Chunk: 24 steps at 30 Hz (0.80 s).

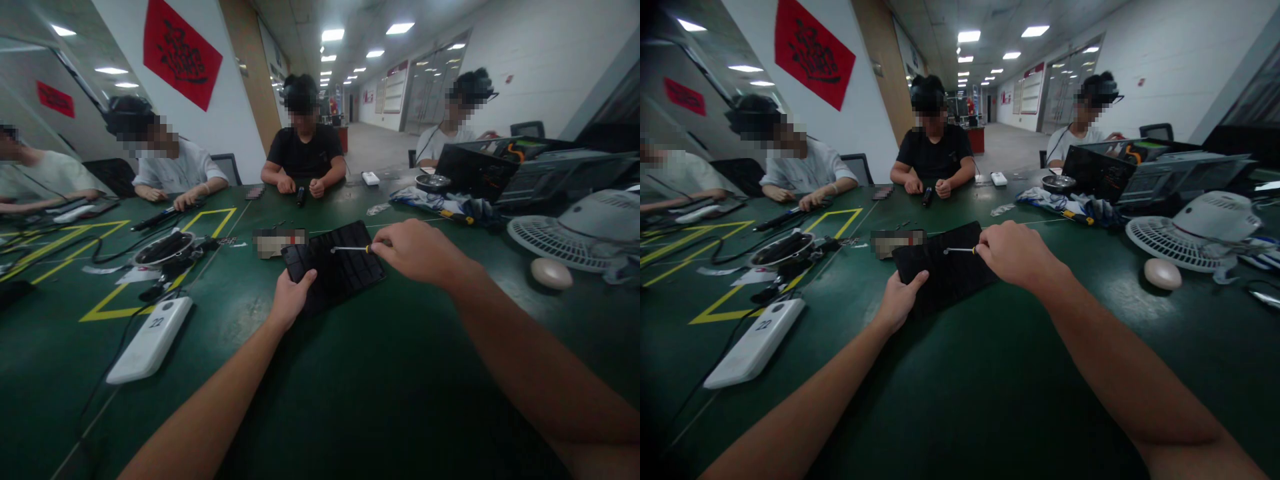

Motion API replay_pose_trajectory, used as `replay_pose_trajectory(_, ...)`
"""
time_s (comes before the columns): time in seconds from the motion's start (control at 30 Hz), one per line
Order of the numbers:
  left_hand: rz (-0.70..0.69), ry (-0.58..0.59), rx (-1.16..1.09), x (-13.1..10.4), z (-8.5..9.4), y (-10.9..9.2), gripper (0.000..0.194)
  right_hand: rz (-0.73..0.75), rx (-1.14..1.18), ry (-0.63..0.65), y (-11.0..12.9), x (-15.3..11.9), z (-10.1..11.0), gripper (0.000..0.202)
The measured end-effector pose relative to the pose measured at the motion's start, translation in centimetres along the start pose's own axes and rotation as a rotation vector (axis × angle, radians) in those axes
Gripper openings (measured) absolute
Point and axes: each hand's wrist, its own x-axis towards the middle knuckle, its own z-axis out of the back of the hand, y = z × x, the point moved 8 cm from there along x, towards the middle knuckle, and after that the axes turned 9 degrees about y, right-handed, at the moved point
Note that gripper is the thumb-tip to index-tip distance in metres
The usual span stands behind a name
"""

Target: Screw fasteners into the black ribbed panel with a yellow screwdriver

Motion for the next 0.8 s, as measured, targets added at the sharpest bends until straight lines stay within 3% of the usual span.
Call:
replay_pose_trajectory(0.43,0.006,-0.010,0.016,0.29,0.50,0.59,0.055,0.075,0.059,-0.002,-0.17,0.49,-0.27,0.039)
replay_pose_trajectory(0.8,0.008,-0.007,-0.010,-0.02,0.08,-0.07,0.054,0.061,0.097,0.020,-0.33,0.78,-0.38,0.037)
